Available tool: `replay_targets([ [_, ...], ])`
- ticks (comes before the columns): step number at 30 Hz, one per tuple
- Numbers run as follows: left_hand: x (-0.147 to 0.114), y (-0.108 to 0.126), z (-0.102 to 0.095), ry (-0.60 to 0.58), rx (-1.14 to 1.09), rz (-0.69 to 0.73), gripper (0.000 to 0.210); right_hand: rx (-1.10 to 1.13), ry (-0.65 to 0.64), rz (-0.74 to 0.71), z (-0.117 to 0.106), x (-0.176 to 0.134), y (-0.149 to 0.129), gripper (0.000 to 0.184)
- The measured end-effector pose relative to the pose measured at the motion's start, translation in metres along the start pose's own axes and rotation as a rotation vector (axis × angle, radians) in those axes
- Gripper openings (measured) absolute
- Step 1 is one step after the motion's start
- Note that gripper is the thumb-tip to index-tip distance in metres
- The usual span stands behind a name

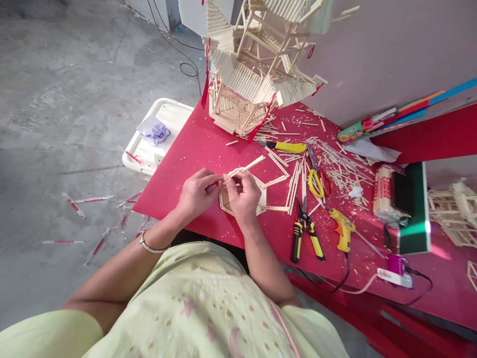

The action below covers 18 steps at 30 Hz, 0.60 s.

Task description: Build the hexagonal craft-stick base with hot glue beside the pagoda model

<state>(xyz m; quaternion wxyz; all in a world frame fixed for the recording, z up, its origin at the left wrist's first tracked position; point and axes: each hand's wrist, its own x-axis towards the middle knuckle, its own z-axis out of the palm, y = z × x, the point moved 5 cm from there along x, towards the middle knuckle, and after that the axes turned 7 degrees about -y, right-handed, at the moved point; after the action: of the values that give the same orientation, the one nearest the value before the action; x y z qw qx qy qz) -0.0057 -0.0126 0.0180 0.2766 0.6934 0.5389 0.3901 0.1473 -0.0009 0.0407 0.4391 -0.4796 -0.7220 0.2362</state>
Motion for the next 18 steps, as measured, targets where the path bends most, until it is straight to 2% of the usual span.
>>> replay_targets([
  [18,0.0007,0.0017,-0.0011,-0.006,-0.006,-0.013,0.024,0.026,-0.006,0.066,0.0003,-0.0004,0.0023,0.021],
])
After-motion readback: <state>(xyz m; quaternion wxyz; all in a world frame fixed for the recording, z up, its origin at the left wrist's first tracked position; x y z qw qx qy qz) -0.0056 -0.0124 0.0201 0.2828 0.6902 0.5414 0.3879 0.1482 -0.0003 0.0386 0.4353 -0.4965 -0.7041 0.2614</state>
